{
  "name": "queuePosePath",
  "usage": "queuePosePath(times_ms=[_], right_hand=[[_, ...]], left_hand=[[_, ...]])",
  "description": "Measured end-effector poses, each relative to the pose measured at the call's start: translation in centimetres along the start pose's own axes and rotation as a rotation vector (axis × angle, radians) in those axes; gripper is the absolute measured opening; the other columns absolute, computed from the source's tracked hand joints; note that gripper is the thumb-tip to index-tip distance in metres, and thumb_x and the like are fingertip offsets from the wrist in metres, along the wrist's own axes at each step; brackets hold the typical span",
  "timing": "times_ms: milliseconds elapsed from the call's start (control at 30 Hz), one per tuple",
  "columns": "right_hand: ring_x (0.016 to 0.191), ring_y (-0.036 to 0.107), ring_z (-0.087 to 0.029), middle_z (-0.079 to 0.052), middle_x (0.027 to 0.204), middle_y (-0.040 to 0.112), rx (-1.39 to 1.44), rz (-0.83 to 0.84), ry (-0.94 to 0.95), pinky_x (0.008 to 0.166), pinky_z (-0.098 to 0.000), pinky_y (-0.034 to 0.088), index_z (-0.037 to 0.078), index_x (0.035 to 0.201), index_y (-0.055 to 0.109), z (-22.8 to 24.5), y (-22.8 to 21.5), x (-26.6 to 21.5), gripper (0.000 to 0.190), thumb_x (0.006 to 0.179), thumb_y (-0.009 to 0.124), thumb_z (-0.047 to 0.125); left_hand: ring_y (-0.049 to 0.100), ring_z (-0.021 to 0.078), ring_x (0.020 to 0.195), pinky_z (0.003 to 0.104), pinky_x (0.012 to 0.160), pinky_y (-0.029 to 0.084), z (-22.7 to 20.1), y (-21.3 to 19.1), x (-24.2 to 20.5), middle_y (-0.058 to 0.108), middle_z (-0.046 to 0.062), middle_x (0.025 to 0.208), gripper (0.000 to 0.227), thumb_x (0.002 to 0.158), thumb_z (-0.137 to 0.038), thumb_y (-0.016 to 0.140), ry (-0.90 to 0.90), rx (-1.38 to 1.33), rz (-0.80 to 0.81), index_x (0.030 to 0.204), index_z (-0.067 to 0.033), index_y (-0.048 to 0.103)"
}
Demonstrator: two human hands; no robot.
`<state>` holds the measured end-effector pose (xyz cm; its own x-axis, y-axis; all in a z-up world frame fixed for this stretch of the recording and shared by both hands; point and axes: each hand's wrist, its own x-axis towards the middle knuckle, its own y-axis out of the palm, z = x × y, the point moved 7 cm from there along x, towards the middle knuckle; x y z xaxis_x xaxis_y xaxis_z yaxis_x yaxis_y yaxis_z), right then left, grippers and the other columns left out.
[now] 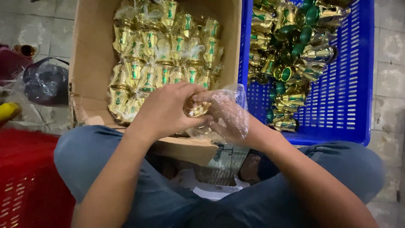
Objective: The person wraps individual gold-colored trophies in plastic bags and places them into a cardboard box.
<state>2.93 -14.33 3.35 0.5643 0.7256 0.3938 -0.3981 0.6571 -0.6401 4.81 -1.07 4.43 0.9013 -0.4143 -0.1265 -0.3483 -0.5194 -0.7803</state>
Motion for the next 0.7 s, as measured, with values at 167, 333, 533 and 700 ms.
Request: queuePosePath(times_ms=[167, 333, 533, 700], right_hand=[[0.08, 0.073, -0.031, -0.015, 0.097, 0.071, 0.303, 0.131, 0.263, 0.072, -0.0429, 0.062, -0.007, 0.149, 0.038, -1.3, 0.7, 0.0, 0.059, 0.095, 0.059, 0.005], [0.065, 0.067, -0.03, -0.017, 0.081, 0.067, 0.102, 0.297, 0.407, 0.06, -0.0391, 0.058, -0.006, 0.117, 0.062, -2.2, 0.4, 0.9, 0.025, 0.099, 0.056, 0.009], [0.071, 0.076, -0.037, -0.02, 0.077, 0.076, 0.115, 0.235, 0.506, 0.07, -0.0484, 0.06, 0.01, 0.132, 0.051, -4.0, -2.9, -0.5, 0.032, 0.101, 0.048, 0.02], [0.07, 0.075, -0.026, -0.007, 0.07, 0.076, -0.075, 0.005, 0.325, 0.076, -0.0359, 0.057, 0.011, 0.079, 0.073, -5.5, -5.9, -1.5, 0.009, 0.086, 0.078, 0.007]], left_hand=[[0.072, 0.0382, 0.099, 0.052, 0.088, 0.056, -0.8, -0.3, -0.4, 0.071, 0.021, 0.11, 0.058, 0.081, -0.04, 0.076, -0.095, -0.008, 0.122, 0.127, -0.0058, 0.066], [0.071, 0.0395, 0.101, 0.052, 0.084, 0.058, 0.8, -1.3, -0.6, 0.068, 0.022, 0.115, 0.057, 0.087, -0.045, 0.069, -0.139, -0.024, 0.054, 0.13, -0.0067, 0.064], [0.07, 0.0384, 0.099, 0.05, 0.078, 0.059, 3.1, -2.2, -0.7, 0.066, 0.022, 0.112, 0.051, 0.092, -0.041, 0.062, -0.215, -0.032, -0.02, 0.129, -0.0057, 0.064], [0.068, 0.0373, 0.097, 0.05, 0.079, 0.058, 4.1, -1.1, -0.3, 0.062, 0.022, 0.106, 0.04, 0.092, -0.03, 0.062, -0.166, -0.169, -0.09, 0.117, 0.002, 0.064]])
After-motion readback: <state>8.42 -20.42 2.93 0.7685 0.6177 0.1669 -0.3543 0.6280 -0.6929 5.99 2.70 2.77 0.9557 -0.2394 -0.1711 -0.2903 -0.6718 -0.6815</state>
